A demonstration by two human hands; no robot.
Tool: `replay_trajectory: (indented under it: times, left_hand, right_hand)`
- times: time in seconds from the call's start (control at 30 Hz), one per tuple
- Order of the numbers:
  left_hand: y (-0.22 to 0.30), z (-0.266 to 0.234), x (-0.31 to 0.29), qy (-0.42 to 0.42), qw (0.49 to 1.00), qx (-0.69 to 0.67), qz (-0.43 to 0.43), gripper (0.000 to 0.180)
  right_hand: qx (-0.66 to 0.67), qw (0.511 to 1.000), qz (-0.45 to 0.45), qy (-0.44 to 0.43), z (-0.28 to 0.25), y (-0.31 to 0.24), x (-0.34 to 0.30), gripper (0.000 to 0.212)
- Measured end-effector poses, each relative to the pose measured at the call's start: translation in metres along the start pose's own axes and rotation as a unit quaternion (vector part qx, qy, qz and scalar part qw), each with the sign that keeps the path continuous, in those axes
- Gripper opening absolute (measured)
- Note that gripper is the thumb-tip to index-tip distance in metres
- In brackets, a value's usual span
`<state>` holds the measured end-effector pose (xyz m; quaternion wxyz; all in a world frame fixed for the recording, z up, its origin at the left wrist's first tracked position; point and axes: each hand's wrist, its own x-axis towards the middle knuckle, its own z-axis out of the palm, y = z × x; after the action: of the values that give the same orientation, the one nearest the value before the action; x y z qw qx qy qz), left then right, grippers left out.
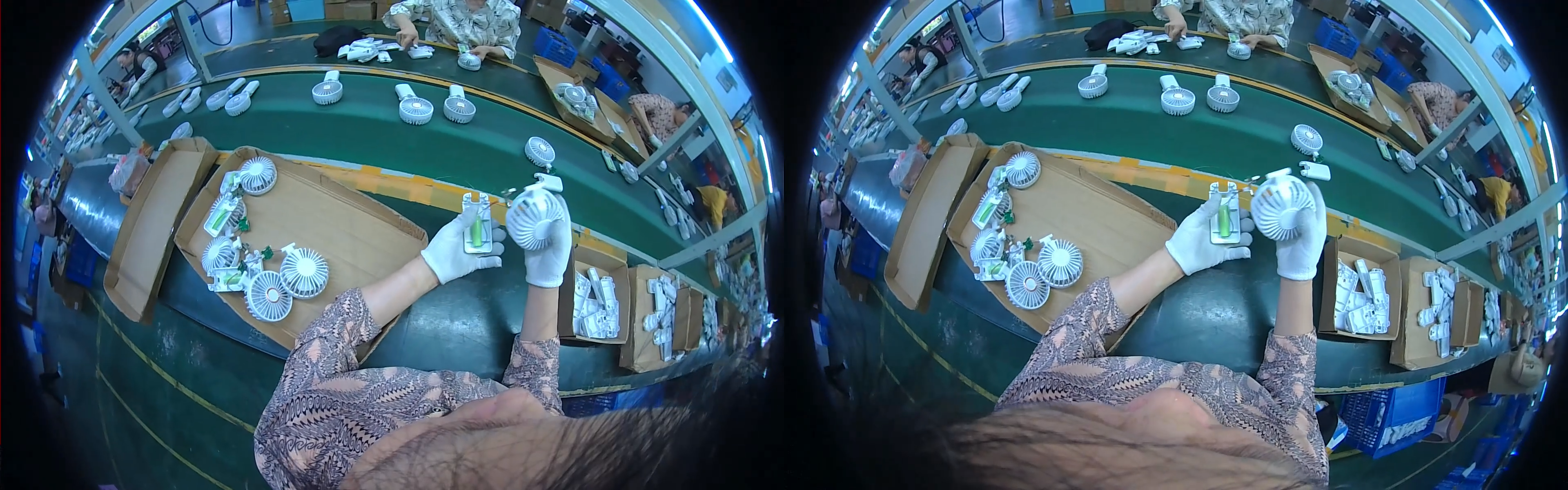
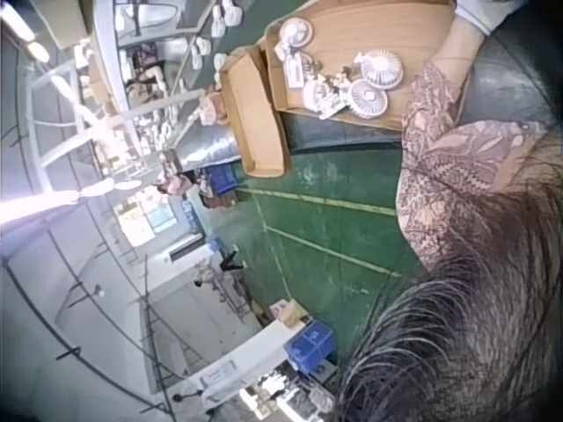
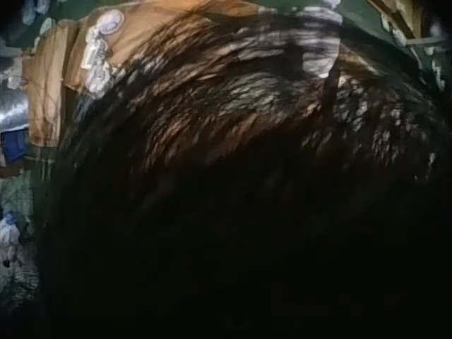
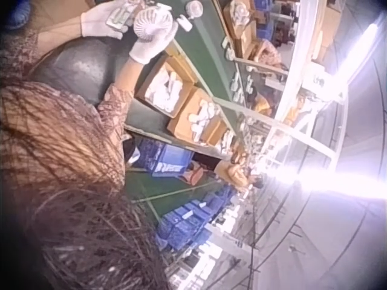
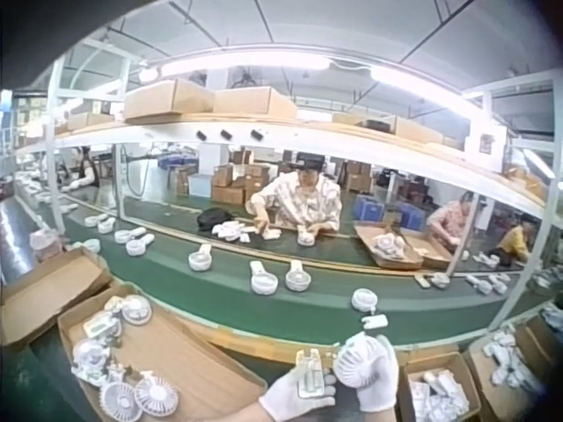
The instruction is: The person assembles portable electric fans by connecting internal wiring and batteries to the fan heads, fitting handle casings onto the assemblies by hand, and placing components and fans into cardboard boxes.
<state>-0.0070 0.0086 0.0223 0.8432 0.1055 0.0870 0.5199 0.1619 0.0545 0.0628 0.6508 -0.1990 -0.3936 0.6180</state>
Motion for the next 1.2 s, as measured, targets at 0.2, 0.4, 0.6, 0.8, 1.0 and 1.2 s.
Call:
replay_trajectory:
  times: [0.2,0.4,0.6,0.8,1.0,1.2]
  left_hand:
    - [0.004,0.005,-0.004,0.101,0.988,0.071,0.091,0.025]
    - [0.009,0.022,-0.004,0.201,0.898,0.383,0.083,0.023]
    - [-0.005,0.027,-0.009,0.035,0.852,0.521,-0.035,0.041]
    - [-0.009,0.024,-0.008,0.028,0.818,0.564,-0.111,0.029]
    - [-0.015,0.036,-0.008,0.047,0.800,0.580,-0.149,0.029]
    - [-0.020,0.025,-0.009,0.024,0.794,0.586,-0.161,0.031]
  right_hand:
    - [-0.123,0.982,0.055,-0.134,0.004,-0.013,-0.008,0.074]
    - [-0.179,0.980,0.006,-0.088,-0.002,-0.027,-0.001,0.080]
    - [-0.310,0.936,0.071,-0.150,-0.015,-0.048,0.007,0.079]
    - [-0.309,0.928,0.121,-0.168,-0.022,-0.055,0.007,0.080]
    - [-0.347,0.918,0.108,-0.158,-0.030,-0.057,0.009,0.083]
    - [-0.313,0.918,0.168,-0.174,-0.023,-0.043,0.010,0.076]
